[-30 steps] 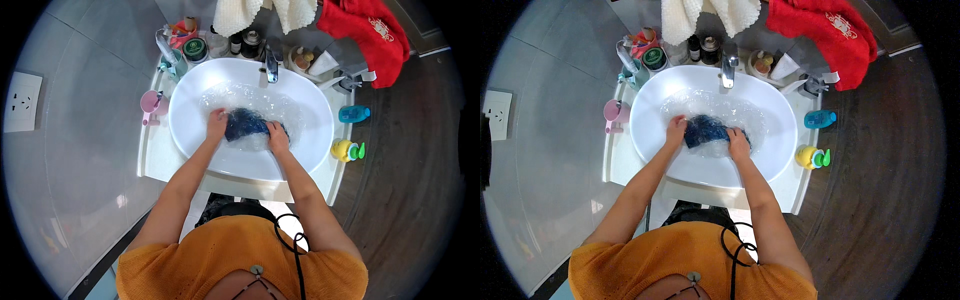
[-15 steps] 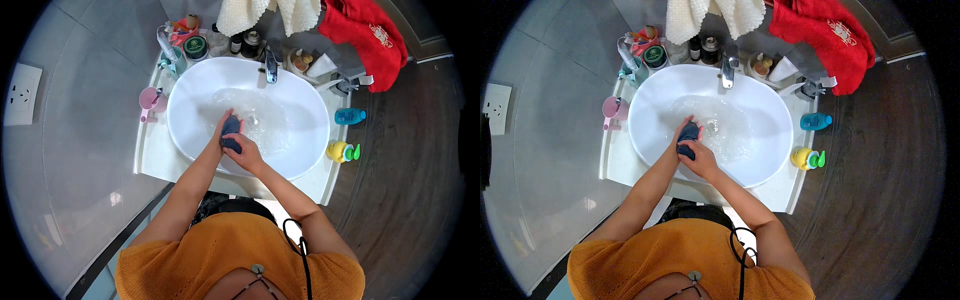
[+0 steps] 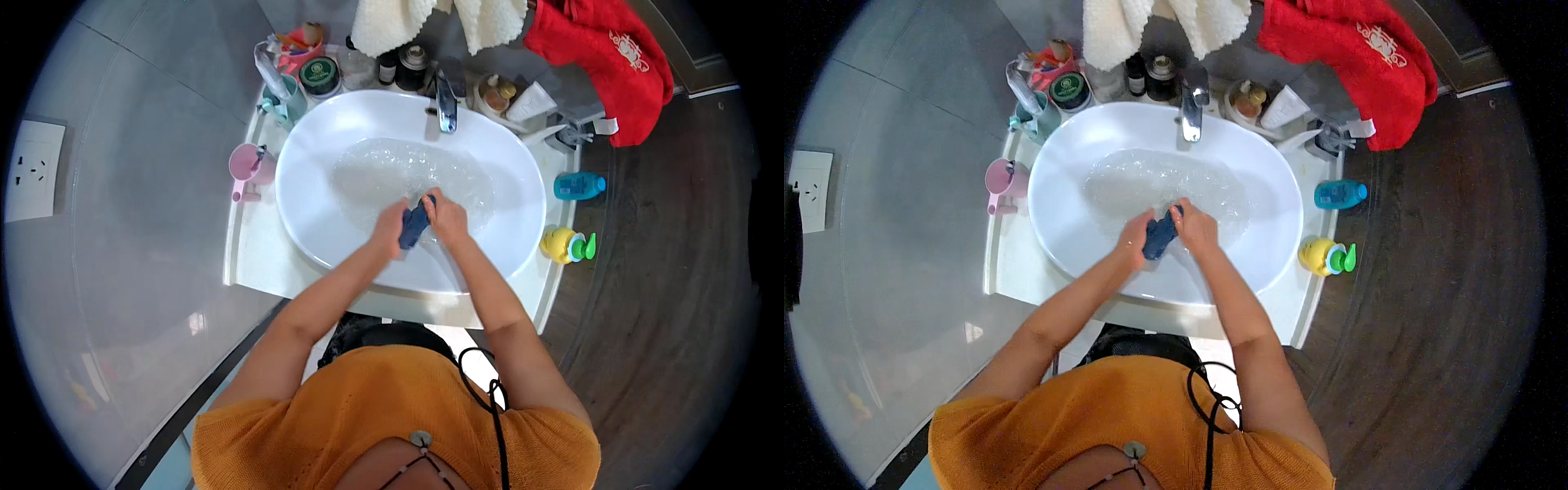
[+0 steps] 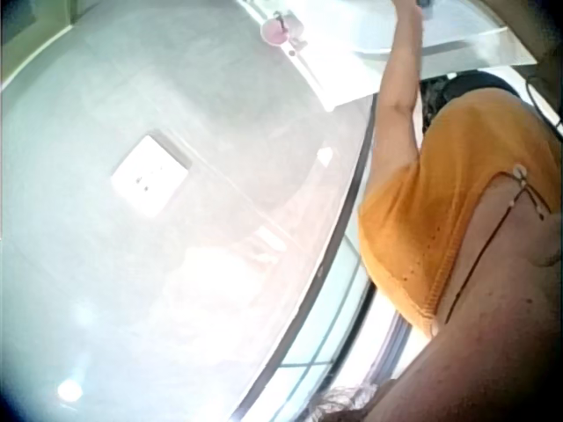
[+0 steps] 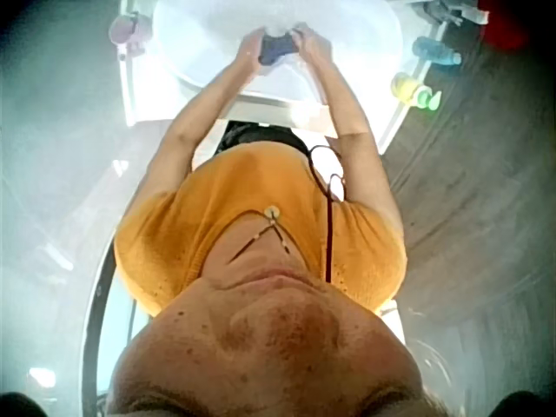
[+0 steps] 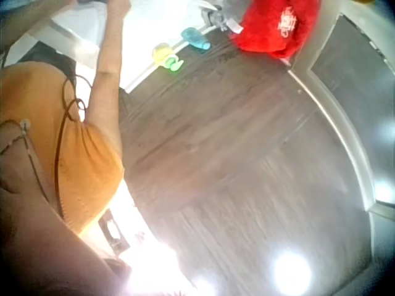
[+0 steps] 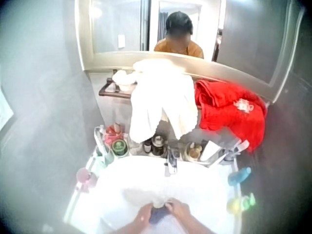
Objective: The person rinses a blue cloth in a sink, wrings it out, and then wipes the exterior surfaces of a portable speaker on a counter.
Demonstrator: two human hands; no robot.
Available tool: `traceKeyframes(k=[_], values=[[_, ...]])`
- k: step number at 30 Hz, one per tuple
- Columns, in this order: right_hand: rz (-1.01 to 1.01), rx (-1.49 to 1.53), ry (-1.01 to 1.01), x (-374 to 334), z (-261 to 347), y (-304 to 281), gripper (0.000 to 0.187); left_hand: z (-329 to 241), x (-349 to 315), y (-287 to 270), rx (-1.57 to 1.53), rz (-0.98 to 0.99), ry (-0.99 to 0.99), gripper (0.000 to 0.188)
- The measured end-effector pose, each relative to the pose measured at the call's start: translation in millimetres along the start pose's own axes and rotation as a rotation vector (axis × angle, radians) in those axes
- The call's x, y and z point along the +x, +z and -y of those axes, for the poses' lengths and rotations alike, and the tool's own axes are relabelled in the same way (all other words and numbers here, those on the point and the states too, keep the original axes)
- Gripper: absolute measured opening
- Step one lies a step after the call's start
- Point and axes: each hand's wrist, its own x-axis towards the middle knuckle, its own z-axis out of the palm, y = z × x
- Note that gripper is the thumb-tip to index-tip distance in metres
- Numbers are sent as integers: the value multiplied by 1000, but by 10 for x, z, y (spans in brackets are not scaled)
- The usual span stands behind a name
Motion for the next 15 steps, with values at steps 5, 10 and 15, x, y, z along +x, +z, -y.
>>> traceKeyframes(k=[5,10,15], values=[[157,-86,-43,-27,-381,-411,40,-305,330,-512,609,-113,574,27],[-193,-165,-432,-79,-537,-227,51,-395,140,-431,1322,-296,1148,37],[45,-339,-340,-210,-509,118,67,-124,84,-417,1843,-10,1032,55]])
